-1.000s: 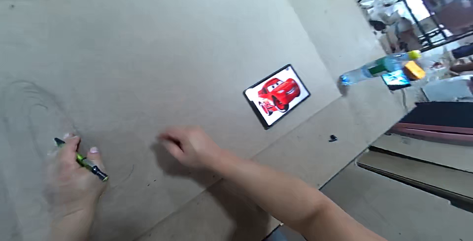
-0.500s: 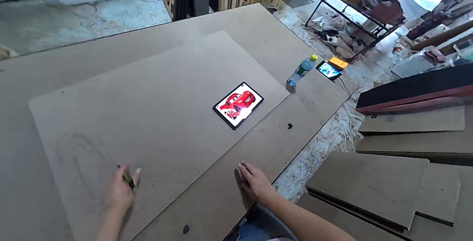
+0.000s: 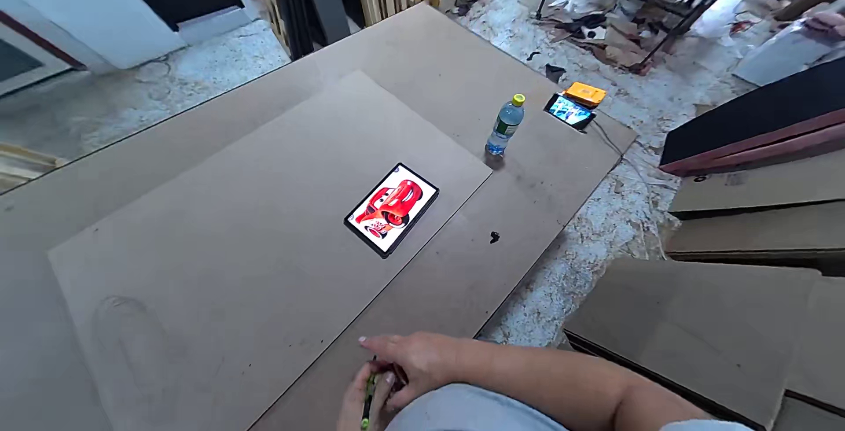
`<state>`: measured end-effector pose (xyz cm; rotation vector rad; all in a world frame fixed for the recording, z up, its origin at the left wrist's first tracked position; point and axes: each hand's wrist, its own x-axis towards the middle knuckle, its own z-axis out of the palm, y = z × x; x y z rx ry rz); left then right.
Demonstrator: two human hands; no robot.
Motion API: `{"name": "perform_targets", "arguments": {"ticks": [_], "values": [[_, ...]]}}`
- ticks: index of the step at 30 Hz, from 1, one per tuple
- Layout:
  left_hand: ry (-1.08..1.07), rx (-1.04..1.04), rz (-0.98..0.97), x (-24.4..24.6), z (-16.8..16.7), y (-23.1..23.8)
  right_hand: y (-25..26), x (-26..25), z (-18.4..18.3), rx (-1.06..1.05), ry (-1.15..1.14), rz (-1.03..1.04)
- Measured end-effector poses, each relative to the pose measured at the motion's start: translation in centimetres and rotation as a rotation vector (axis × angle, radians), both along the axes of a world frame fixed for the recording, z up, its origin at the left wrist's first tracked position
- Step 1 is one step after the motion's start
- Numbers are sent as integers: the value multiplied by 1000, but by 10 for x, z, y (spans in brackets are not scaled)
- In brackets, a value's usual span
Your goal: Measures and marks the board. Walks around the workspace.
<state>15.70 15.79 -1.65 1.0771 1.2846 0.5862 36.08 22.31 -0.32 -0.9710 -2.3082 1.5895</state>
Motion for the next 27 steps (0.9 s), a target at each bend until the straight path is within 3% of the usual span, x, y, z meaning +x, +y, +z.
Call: {"name": "perform_targets", "arguments": {"ticks": [6, 8, 10, 13, 18, 23, 27], "values": [[106, -163, -43, 65, 5, 37, 33, 63, -15, -58, 21, 95], [-42, -350, 10, 77, 8, 44, 36, 78, -18, -94, 40, 127], [-169, -404, 47, 82, 5, 45, 37, 90, -20, -120, 55, 138], [-106, -295, 38, 75, 3, 59, 42, 104, -28, -140, 14, 71], [118, -200, 195, 61, 16, 118, 58, 130, -52, -167, -125, -117], [260, -137, 190, 89, 12, 177, 83, 148, -69, -56, -164, -292], [476, -25, 276, 99, -19, 208, 104, 141, -85, -48, -212, -512]]}}
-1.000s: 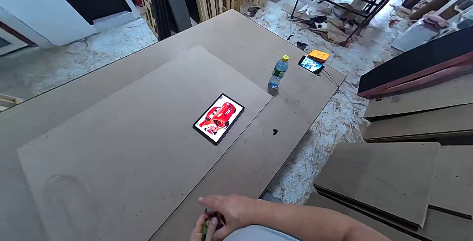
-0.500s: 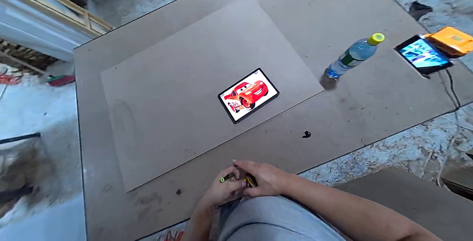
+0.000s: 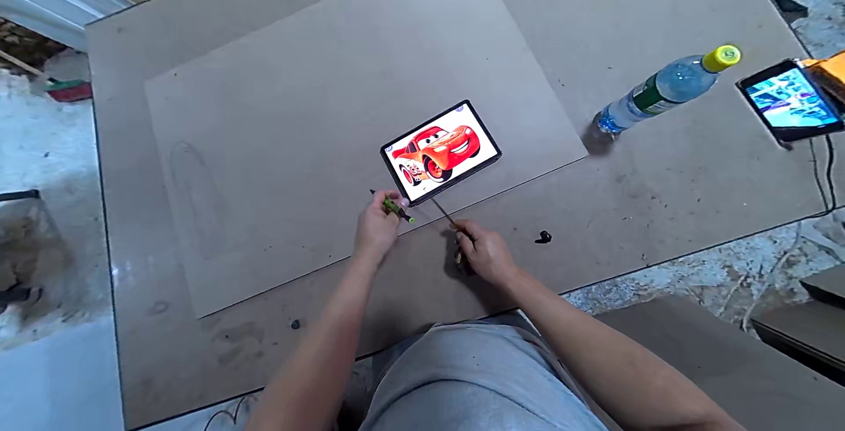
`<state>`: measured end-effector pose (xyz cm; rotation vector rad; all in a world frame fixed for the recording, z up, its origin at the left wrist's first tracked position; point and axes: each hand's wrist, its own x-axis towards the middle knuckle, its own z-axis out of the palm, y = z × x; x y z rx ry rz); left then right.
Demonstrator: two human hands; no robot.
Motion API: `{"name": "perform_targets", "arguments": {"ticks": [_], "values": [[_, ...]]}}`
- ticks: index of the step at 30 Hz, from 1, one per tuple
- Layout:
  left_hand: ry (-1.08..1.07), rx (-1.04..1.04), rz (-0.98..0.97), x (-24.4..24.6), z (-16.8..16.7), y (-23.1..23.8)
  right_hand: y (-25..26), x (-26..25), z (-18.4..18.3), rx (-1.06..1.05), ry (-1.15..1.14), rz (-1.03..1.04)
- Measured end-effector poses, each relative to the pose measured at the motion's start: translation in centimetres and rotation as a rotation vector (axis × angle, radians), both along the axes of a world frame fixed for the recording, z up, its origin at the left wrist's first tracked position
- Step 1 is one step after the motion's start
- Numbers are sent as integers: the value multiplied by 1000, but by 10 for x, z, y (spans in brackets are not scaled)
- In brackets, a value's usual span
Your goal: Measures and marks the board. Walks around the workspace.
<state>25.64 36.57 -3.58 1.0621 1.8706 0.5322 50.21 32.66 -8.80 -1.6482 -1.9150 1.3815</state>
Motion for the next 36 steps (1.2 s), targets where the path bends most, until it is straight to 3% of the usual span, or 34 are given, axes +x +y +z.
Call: {"name": "perform_targets", "arguments": {"ticks": [7, 12, 20, 25, 31, 36], "values": [[547, 127, -76, -83, -85, -3, 19, -24, -26, 98, -21, -198], [632, 292, -195, -106, -125, -16, 18, -34, -35, 214, -51, -219], [594, 339, -189, -113, -127, -16, 34, -59, -28, 206, -61, -260], [295, 434, -52, -94, -88, -15, 24, -53, -28, 183, -38, -129], [-36, 243, -490, -19, -50, -7, 26, -52, -22, 242, 97, -35], [-99, 173, -482, -5, -50, 8, 30, -48, -23, 289, 149, -17]]}}
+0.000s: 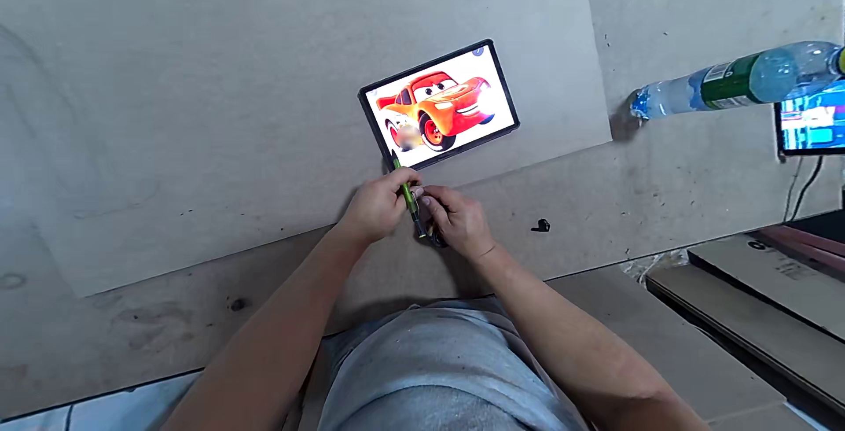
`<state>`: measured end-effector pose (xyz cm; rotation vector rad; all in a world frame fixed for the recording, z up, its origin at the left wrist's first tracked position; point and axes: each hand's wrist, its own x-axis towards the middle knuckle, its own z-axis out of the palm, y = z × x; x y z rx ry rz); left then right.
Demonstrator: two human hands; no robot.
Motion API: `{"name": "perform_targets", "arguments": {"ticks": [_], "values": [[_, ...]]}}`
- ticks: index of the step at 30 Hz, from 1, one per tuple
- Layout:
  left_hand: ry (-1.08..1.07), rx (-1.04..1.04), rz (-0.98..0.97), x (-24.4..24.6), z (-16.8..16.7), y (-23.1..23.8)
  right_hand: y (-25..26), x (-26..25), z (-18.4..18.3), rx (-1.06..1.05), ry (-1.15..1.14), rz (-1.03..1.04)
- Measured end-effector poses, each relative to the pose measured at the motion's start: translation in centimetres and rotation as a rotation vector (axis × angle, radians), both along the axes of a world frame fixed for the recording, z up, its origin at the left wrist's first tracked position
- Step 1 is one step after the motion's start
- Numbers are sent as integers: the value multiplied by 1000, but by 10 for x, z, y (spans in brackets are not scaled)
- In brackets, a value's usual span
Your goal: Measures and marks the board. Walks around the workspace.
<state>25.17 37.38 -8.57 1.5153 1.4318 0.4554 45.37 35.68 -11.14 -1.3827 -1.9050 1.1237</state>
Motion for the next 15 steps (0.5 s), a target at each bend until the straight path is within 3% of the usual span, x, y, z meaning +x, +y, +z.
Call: {"name": "perform_targets", "arguments": {"ticks": [5, 9, 13, 15], "values": [[93, 101, 212, -6, -4, 7, 8, -2, -6, 32, -128, -136], [351, 189, 393, -54, -18, 7, 15, -9, -6, -24, -268, -267], [587, 309, 324, -119, -67, -14, 15, -14, -5, -47, -323, -265], [616, 350, 285, -126, -78, -16, 15, -15, -8, -45, -332, -271]]}}
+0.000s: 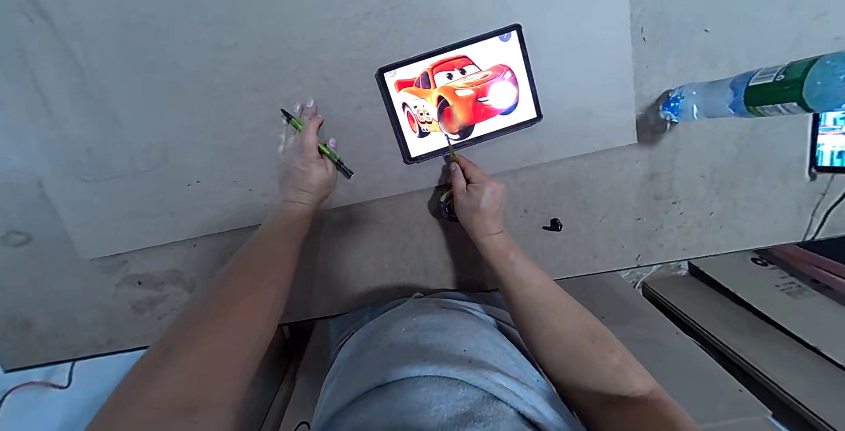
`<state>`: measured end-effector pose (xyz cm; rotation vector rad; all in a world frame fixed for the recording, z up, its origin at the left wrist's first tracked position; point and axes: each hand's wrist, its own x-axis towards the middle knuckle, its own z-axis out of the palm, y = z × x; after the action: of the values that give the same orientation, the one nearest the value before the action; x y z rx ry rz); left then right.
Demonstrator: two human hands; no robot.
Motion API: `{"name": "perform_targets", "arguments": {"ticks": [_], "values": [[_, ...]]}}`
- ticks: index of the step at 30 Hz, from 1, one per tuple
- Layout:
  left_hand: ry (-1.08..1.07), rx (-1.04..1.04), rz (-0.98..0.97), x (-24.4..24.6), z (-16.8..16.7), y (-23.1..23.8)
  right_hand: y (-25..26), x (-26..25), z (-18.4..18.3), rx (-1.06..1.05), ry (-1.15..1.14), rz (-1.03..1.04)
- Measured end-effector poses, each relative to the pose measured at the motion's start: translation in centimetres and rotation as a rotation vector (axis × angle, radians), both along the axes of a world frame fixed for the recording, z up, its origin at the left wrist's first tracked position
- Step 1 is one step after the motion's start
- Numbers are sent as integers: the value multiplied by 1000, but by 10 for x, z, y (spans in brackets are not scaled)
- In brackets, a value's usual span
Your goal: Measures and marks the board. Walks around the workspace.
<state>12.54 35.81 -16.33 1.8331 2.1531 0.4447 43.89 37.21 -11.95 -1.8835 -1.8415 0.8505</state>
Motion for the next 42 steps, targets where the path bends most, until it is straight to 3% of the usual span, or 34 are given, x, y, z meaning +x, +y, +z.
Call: {"name": "perform_targets", "arguments": {"ticks": [42], "values": [[31, 34, -28, -1, -2, 1, 2, -12, 1, -25, -115, -45]]}}
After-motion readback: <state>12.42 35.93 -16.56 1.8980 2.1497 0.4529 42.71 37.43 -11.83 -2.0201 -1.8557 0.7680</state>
